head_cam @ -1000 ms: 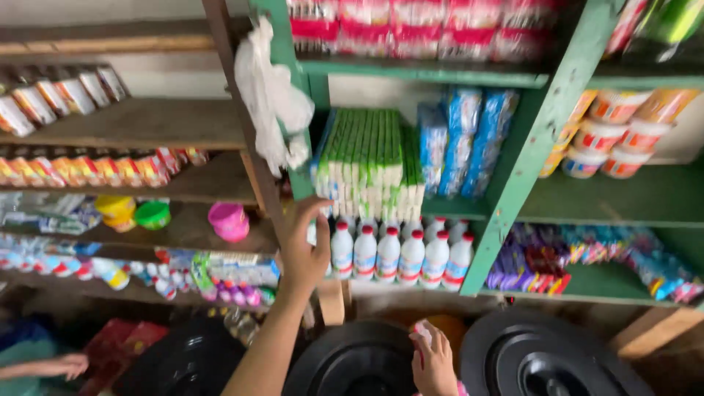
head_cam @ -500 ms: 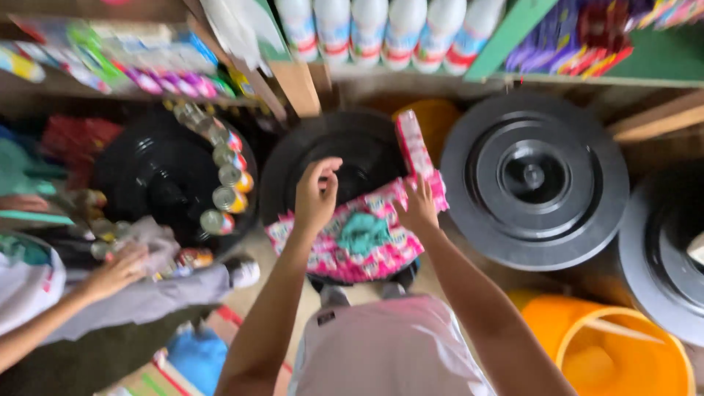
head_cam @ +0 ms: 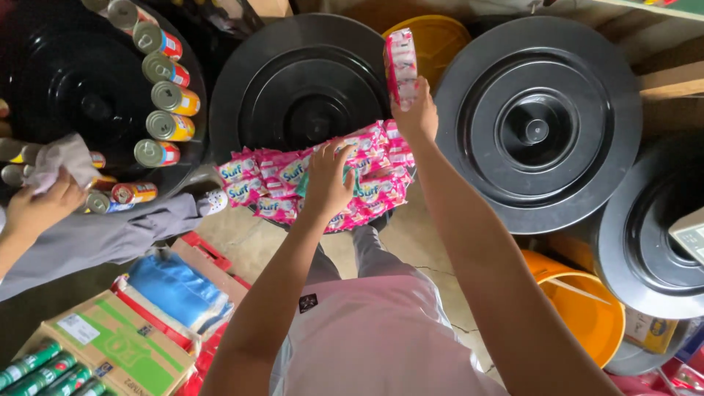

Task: Cleaning individual detergent packets with a cloth and neatly arranging them on the shelf.

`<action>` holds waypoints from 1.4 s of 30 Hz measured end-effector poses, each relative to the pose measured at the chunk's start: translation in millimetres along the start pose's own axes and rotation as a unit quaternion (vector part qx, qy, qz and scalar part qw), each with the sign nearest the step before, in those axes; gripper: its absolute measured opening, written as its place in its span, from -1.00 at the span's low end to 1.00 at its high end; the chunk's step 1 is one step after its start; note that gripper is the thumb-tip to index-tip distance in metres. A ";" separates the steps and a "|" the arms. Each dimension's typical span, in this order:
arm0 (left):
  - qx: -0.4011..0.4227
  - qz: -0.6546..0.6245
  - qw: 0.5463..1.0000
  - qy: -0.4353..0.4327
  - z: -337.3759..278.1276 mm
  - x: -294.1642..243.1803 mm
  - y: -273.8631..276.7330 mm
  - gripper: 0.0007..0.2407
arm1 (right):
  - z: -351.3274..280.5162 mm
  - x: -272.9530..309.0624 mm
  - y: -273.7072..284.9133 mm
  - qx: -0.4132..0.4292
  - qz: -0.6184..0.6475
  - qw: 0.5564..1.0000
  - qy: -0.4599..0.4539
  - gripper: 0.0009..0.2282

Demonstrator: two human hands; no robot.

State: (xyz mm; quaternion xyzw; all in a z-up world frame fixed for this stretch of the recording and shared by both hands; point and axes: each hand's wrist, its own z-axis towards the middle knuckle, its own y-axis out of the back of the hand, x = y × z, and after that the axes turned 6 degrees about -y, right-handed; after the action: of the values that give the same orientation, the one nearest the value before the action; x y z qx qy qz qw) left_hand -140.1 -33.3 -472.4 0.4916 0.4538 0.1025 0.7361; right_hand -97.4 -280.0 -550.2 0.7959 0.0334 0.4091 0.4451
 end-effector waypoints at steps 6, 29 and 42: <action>-0.057 -0.065 0.996 -0.019 -8.9 13.0 25.0 -0.64 | 10.6 7.3 17.8 -0.036 0.058 0.998 -0.004 -0.42; 0.017 -0.881 0.454 0.128 28.4 7.8 53.6 -0.24 | -198.8 45.4 74.8 0.332 0.490 0.806 -0.033 -0.49; -0.084 -0.898 0.393 0.178 -47.4 34.3 111.1 -0.27 | -217.7 66.9 21.1 0.119 -0.101 0.924 0.348 -0.44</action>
State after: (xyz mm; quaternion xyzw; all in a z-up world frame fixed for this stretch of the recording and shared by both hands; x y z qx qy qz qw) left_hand -124.2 72.1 -406.1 -0.2939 0.7423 -0.4956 0.3420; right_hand -207.9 -116.5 -434.6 0.6427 0.3146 0.6066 0.3464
